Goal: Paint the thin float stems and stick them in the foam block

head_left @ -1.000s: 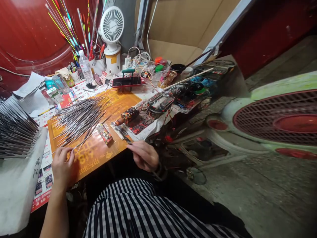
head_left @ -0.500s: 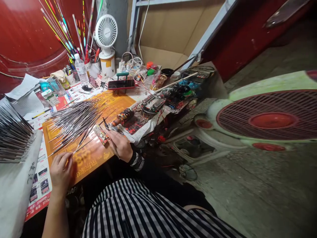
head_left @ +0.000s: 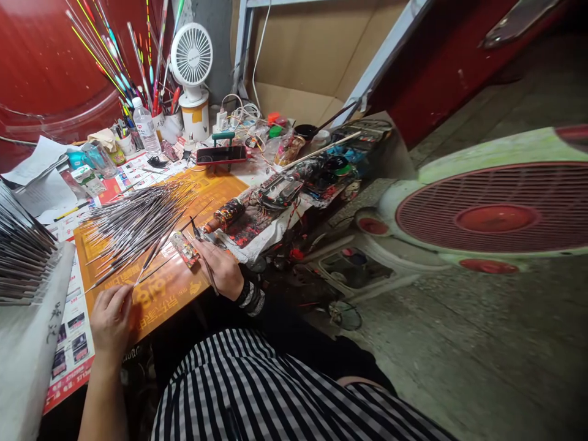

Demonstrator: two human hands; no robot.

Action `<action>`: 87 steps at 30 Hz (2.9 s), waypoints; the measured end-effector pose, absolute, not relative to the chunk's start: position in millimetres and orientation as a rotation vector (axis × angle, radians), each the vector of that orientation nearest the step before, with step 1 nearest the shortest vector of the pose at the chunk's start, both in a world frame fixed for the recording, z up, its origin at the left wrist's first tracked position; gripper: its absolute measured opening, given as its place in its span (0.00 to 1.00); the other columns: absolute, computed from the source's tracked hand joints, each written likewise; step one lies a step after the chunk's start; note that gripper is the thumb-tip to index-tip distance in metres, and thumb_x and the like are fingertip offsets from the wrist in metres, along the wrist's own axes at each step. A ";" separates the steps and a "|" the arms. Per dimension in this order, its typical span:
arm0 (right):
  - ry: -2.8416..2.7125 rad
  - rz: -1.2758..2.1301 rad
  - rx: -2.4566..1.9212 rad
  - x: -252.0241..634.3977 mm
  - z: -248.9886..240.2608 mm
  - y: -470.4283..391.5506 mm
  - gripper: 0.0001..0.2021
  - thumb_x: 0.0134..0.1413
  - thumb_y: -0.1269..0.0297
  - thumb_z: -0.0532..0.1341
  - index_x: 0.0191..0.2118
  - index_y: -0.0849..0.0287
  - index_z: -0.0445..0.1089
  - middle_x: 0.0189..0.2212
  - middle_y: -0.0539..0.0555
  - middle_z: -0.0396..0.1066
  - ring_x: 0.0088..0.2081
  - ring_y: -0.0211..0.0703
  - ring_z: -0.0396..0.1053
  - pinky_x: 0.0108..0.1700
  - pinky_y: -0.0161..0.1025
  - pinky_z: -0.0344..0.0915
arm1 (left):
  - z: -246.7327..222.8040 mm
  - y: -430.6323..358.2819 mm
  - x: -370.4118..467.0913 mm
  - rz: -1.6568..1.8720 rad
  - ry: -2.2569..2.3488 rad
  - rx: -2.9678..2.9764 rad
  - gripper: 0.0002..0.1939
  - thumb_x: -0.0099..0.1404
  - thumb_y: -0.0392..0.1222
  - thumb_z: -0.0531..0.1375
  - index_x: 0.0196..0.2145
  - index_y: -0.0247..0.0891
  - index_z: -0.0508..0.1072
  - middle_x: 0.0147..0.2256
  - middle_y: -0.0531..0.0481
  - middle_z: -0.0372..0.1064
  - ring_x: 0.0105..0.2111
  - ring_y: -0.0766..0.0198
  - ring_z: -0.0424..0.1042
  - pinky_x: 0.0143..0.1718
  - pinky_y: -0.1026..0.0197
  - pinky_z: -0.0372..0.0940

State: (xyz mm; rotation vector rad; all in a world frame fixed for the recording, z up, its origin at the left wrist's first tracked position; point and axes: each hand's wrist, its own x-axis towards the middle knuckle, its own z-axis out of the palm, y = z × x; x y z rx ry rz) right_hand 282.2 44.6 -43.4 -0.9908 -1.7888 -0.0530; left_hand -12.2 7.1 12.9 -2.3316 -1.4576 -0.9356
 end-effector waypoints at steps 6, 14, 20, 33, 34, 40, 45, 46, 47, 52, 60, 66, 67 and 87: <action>-1.774 -0.018 -1.030 281.4 -41.1 45.8 0.29 0.68 0.73 0.52 0.72 0.59 0.49 0.60 0.61 0.69 0.61 0.48 0.70 0.62 0.48 0.70 | 10.7 8.5 -11.7 -0.922 -1.427 -2.357 0.08 0.69 0.36 0.60 0.45 0.40 0.76 0.38 0.47 0.74 0.38 0.61 0.71 0.44 0.58 0.66; -1.625 0.035 -0.789 277.1 -43.1 18.9 0.27 0.63 0.77 0.55 0.67 0.57 0.61 0.49 0.61 0.77 0.51 0.47 0.76 0.52 0.47 0.76 | 3.6 7.3 -2.6 -0.973 -1.455 -2.340 0.07 0.68 0.36 0.60 0.44 0.40 0.76 0.37 0.47 0.74 0.38 0.60 0.70 0.43 0.57 0.66; -1.779 0.176 -0.502 240.3 -58.1 -14.2 0.29 0.61 0.78 0.56 0.67 0.61 0.59 0.43 0.61 0.78 0.46 0.46 0.77 0.45 0.43 0.78 | 0.0 1.7 3.8 -0.999 -1.550 -2.322 0.07 0.70 0.39 0.58 0.40 0.41 0.76 0.36 0.48 0.75 0.36 0.61 0.71 0.41 0.57 0.66; -1.863 0.220 -0.548 211.2 -68.0 -26.8 0.30 0.62 0.78 0.57 0.68 0.59 0.58 0.47 0.61 0.78 0.49 0.48 0.77 0.48 0.47 0.78 | 1.0 -3.6 8.1 -0.986 -1.609 -2.326 0.09 0.72 0.41 0.56 0.39 0.40 0.76 0.35 0.47 0.75 0.36 0.61 0.70 0.41 0.57 0.66; -1.860 0.218 -0.545 210.8 -66.9 -26.9 0.30 0.62 0.79 0.58 0.68 0.59 0.58 0.47 0.61 0.78 0.48 0.48 0.77 0.48 0.47 0.78 | 0.8 -3.7 8.0 -0.989 -1.609 -2.328 0.09 0.72 0.40 0.56 0.39 0.39 0.76 0.35 0.47 0.75 0.36 0.61 0.70 0.41 0.57 0.65; -1.873 0.230 -0.552 210.1 -65.5 -27.4 0.29 0.63 0.78 0.58 0.68 0.59 0.58 0.48 0.61 0.78 0.49 0.48 0.77 0.49 0.47 0.78 | 0.1 -3.6 7.2 -1.020 -1.562 -2.335 0.07 0.71 0.40 0.57 0.39 0.39 0.76 0.35 0.48 0.75 0.36 0.61 0.70 0.41 0.58 0.65; -1.883 0.232 -0.574 209.6 -69.1 -28.2 0.29 0.63 0.78 0.58 0.68 0.58 0.57 0.49 0.60 0.78 0.50 0.47 0.76 0.50 0.47 0.77 | -0.3 -3.7 7.5 -1.029 -1.560 -2.328 0.07 0.71 0.40 0.57 0.40 0.39 0.76 0.35 0.47 0.75 0.36 0.61 0.70 0.41 0.58 0.66; -1.889 0.235 -0.577 209.5 -69.1 -28.3 0.29 0.63 0.78 0.58 0.68 0.58 0.57 0.48 0.60 0.78 0.50 0.47 0.76 0.50 0.47 0.77 | -0.3 -3.7 7.7 -1.033 -1.563 -2.328 0.07 0.71 0.40 0.57 0.39 0.39 0.76 0.35 0.47 0.75 0.36 0.61 0.70 0.41 0.58 0.66; -1.893 0.239 -0.578 209.6 -69.0 -28.3 0.29 0.63 0.78 0.57 0.68 0.58 0.57 0.48 0.60 0.78 0.50 0.47 0.76 0.49 0.47 0.77 | -0.3 -3.7 7.9 -1.036 -1.570 -2.328 0.08 0.71 0.40 0.57 0.39 0.39 0.76 0.35 0.47 0.75 0.36 0.61 0.71 0.40 0.57 0.66; -1.882 0.253 -0.574 209.6 -67.0 -28.3 0.29 0.62 0.78 0.58 0.68 0.59 0.58 0.48 0.60 0.78 0.50 0.47 0.76 0.49 0.46 0.77 | 0.0 -3.1 8.1 -1.043 -1.586 -2.323 0.09 0.72 0.41 0.57 0.39 0.39 0.76 0.35 0.47 0.75 0.35 0.61 0.71 0.40 0.57 0.66; -1.880 0.260 -0.562 212.0 -63.2 -28.0 0.28 0.63 0.76 0.57 0.68 0.59 0.59 0.47 0.60 0.78 0.49 0.46 0.77 0.50 0.46 0.77 | -0.5 -3.7 7.1 -1.016 -1.617 -2.317 0.09 0.71 0.41 0.56 0.39 0.40 0.76 0.35 0.47 0.75 0.36 0.61 0.71 0.41 0.56 0.67; -1.834 0.213 -0.535 236.2 -62.4 -19.4 0.27 0.62 0.76 0.57 0.66 0.57 0.61 0.44 0.59 0.79 0.46 0.47 0.77 0.46 0.45 0.78 | -0.5 -3.3 4.0 -1.024 -1.588 -2.332 0.07 0.71 0.40 0.57 0.40 0.39 0.76 0.35 0.47 0.75 0.36 0.61 0.71 0.41 0.57 0.67; -1.815 0.199 -0.547 242.2 -63.8 -16.7 0.27 0.63 0.75 0.57 0.66 0.57 0.62 0.44 0.59 0.79 0.46 0.47 0.78 0.46 0.46 0.78 | -0.3 -2.9 3.5 -1.026 -1.589 -2.333 0.07 0.71 0.40 0.57 0.39 0.40 0.76 0.35 0.47 0.75 0.36 0.61 0.71 0.41 0.56 0.67; -1.738 0.101 -0.753 264.7 -79.7 -0.7 0.27 0.63 0.75 0.56 0.66 0.55 0.61 0.46 0.59 0.77 0.48 0.46 0.77 0.50 0.46 0.76 | 1.7 2.6 0.2 -1.030 -1.572 -2.337 0.07 0.69 0.40 0.59 0.41 0.41 0.77 0.36 0.48 0.75 0.37 0.61 0.72 0.43 0.57 0.67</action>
